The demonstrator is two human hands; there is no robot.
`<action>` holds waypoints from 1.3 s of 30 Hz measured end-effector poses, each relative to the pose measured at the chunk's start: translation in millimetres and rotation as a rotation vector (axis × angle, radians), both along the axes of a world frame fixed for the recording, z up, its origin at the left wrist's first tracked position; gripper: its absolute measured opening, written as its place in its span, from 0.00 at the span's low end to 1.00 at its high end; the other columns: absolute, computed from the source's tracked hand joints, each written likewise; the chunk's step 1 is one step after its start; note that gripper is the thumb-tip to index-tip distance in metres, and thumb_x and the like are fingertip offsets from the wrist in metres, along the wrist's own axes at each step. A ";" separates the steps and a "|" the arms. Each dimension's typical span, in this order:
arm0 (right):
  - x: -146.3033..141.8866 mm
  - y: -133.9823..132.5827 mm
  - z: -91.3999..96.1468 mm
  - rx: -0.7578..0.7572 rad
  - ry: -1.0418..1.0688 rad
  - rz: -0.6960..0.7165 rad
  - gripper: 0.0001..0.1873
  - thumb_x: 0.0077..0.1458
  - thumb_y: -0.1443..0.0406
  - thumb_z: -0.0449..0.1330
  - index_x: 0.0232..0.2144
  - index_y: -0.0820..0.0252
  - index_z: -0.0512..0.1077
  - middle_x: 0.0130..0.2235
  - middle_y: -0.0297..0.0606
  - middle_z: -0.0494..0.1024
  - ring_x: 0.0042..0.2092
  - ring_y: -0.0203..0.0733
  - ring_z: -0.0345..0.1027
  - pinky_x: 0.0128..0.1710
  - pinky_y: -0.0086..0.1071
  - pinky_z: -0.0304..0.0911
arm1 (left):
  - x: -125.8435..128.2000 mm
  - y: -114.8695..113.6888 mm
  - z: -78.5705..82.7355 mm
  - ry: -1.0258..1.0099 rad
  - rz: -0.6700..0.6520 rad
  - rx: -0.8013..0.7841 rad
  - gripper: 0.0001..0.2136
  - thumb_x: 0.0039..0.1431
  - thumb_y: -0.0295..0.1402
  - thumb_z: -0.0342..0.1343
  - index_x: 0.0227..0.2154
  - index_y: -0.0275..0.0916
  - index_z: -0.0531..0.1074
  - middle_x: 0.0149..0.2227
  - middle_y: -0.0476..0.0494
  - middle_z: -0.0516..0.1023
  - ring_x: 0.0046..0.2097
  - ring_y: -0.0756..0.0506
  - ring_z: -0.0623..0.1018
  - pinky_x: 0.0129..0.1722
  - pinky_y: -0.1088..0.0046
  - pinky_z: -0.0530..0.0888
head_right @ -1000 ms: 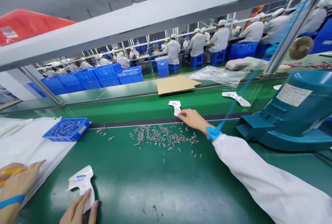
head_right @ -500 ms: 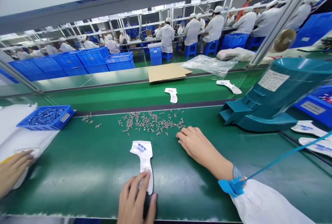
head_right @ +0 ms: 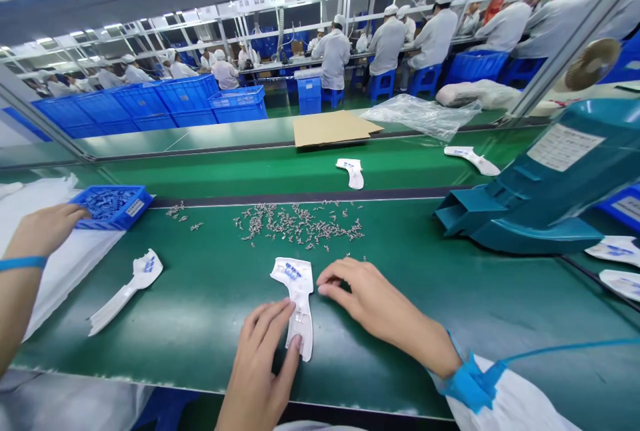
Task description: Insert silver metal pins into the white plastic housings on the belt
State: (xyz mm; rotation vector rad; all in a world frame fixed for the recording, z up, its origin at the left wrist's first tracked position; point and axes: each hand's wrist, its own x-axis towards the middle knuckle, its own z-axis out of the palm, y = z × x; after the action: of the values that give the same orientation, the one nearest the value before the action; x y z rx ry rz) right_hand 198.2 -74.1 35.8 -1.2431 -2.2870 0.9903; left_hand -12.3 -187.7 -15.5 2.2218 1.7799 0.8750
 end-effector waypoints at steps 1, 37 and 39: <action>-6.8 -4.4 2.7 -0.056 0.028 0.028 0.11 0.64 0.56 0.56 0.38 0.50 0.76 0.40 0.37 0.80 0.42 0.46 0.72 0.44 0.37 0.63 | -1.8 3.2 2.7 0.001 -0.009 -0.008 0.20 0.66 0.29 0.50 0.60 0.43 0.65 0.58 0.40 0.73 0.58 0.40 0.70 0.55 0.60 0.73; -51.4 -24.4 4.9 -0.302 0.066 0.026 0.13 0.65 0.57 0.54 0.33 0.54 0.74 0.31 0.33 0.77 0.32 0.40 0.67 0.31 0.30 0.57 | 5.8 4.9 0.0 -0.095 0.138 0.178 0.08 0.64 0.26 0.53 0.43 0.40 0.74 0.41 0.43 0.79 0.42 0.44 0.77 0.45 0.66 0.73; -46.4 -18.4 8.3 -0.267 0.012 0.062 0.13 0.66 0.57 0.53 0.33 0.55 0.74 0.32 0.33 0.77 0.32 0.40 0.67 0.31 0.30 0.56 | 4.9 4.7 0.6 -0.057 0.106 0.103 0.13 0.64 0.30 0.55 0.50 0.39 0.71 0.48 0.40 0.78 0.49 0.41 0.75 0.50 0.62 0.72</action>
State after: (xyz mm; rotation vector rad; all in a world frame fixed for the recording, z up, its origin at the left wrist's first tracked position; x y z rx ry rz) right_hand 151.8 -92.5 44.2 -1.2672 -2.2516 1.3575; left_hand -7.4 -183.0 -14.9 2.1554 1.8816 1.0643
